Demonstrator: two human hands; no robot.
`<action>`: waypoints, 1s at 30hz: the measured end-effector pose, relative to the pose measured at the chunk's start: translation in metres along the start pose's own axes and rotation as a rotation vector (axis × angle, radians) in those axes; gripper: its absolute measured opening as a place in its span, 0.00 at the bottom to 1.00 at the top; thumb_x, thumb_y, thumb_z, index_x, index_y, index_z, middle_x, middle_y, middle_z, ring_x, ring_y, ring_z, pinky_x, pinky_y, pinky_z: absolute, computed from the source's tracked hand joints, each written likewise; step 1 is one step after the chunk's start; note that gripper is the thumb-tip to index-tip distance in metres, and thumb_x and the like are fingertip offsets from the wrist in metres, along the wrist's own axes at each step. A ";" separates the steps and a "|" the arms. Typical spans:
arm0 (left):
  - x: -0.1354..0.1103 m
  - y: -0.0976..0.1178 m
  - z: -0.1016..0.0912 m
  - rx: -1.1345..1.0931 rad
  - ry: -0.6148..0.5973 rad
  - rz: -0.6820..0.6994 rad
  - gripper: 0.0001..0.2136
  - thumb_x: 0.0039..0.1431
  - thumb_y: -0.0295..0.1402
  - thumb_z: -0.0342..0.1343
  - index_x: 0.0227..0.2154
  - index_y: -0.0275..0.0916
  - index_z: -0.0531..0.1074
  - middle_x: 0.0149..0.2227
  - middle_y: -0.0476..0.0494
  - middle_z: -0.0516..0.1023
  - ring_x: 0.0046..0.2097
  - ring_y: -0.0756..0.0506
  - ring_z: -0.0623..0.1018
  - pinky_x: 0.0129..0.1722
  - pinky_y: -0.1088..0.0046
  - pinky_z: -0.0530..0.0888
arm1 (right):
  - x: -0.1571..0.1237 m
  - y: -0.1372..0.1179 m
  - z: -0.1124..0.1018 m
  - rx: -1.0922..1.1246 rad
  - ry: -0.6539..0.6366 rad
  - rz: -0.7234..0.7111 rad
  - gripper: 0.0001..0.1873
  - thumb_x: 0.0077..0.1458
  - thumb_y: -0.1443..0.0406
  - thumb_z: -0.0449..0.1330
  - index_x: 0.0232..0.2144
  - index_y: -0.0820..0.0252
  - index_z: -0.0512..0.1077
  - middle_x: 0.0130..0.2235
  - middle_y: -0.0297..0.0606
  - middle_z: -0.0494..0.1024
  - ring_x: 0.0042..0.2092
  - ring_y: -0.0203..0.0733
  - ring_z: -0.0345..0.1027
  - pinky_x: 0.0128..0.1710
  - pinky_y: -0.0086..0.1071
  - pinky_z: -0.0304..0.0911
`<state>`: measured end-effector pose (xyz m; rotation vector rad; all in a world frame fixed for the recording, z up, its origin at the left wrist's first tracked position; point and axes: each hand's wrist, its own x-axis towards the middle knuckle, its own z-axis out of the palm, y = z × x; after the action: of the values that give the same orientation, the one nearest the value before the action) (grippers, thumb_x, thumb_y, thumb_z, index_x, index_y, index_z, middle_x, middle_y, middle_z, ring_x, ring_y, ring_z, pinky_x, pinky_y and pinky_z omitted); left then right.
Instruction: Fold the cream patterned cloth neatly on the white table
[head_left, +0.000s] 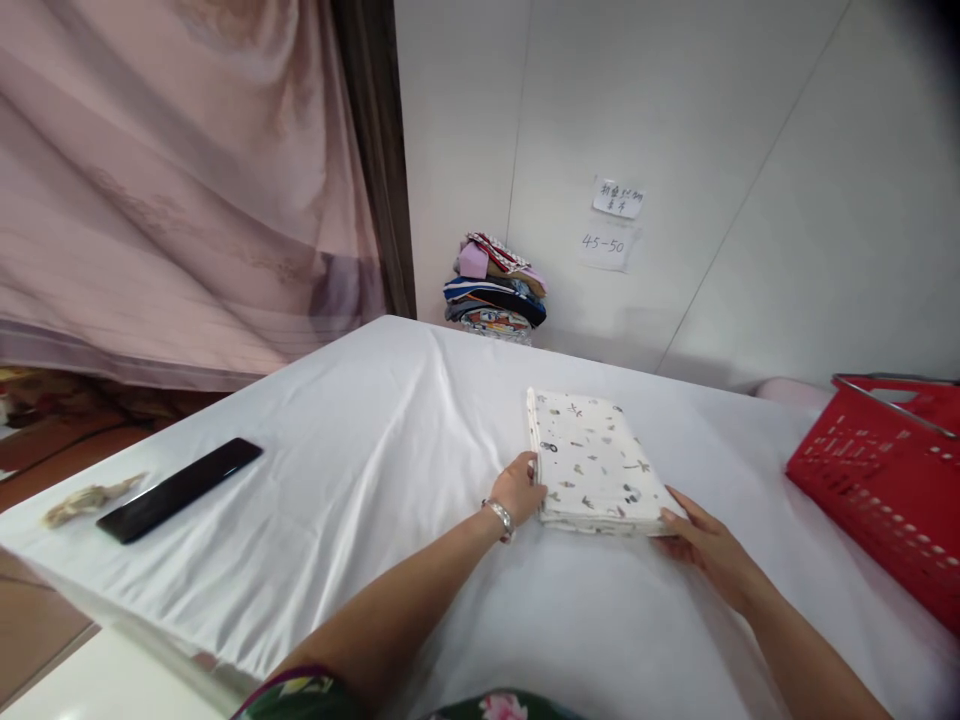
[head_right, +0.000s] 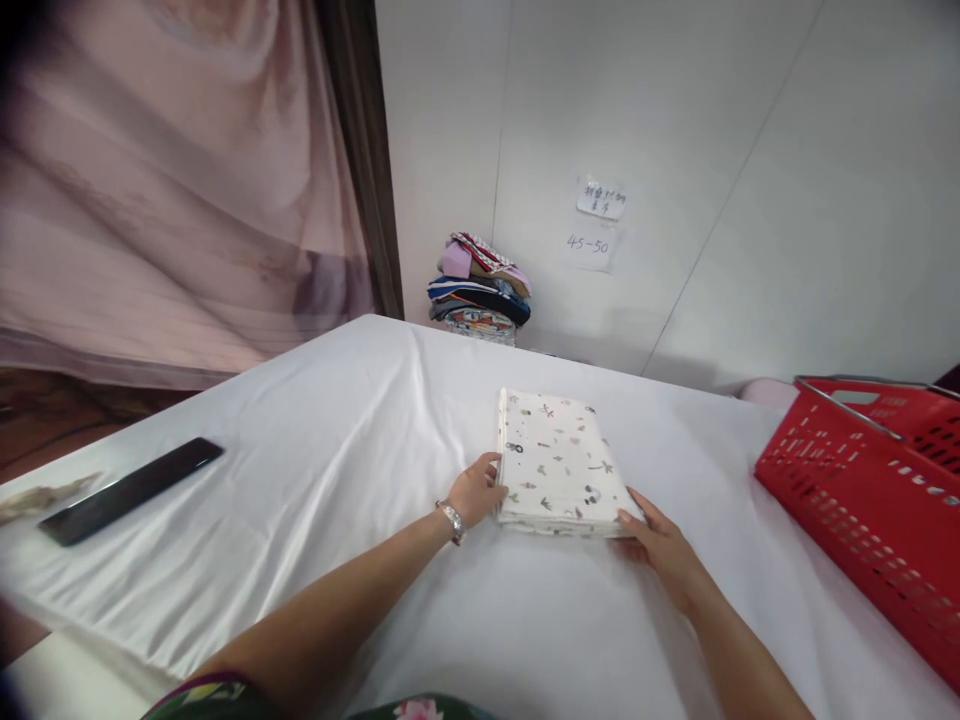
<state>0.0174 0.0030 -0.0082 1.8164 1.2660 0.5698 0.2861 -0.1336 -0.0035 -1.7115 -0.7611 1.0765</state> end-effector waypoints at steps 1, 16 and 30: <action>0.000 -0.001 0.001 -0.018 0.012 -0.009 0.24 0.46 0.26 0.54 0.50 0.40 0.62 0.35 0.50 0.73 0.32 0.51 0.74 0.32 0.78 0.68 | 0.000 0.001 -0.002 -0.125 0.035 -0.029 0.35 0.44 0.56 0.63 0.55 0.54 0.60 0.47 0.38 0.74 0.43 0.47 0.70 0.38 0.38 0.70; -0.009 -0.009 -0.008 -0.090 0.010 0.020 0.15 0.48 0.25 0.53 0.42 0.37 0.68 0.28 0.51 0.76 0.29 0.52 0.75 0.31 0.80 0.69 | -0.022 -0.025 0.121 -0.808 -0.091 -0.871 0.14 0.54 0.62 0.53 0.43 0.55 0.71 0.48 0.40 0.71 0.50 0.46 0.64 0.49 0.41 0.62; -0.008 -0.015 -0.012 -0.041 -0.232 -0.101 0.14 0.50 0.35 0.55 0.40 0.39 0.68 0.22 0.52 0.76 0.21 0.51 0.73 0.20 0.80 0.68 | -0.014 -0.012 0.136 -0.749 -0.044 -0.902 0.11 0.55 0.64 0.53 0.37 0.55 0.74 0.44 0.40 0.74 0.47 0.44 0.66 0.48 0.39 0.62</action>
<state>-0.0031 0.0029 -0.0135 1.7181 1.1714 0.3163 0.1566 -0.0892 -0.0108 -1.5908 -1.8898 0.1838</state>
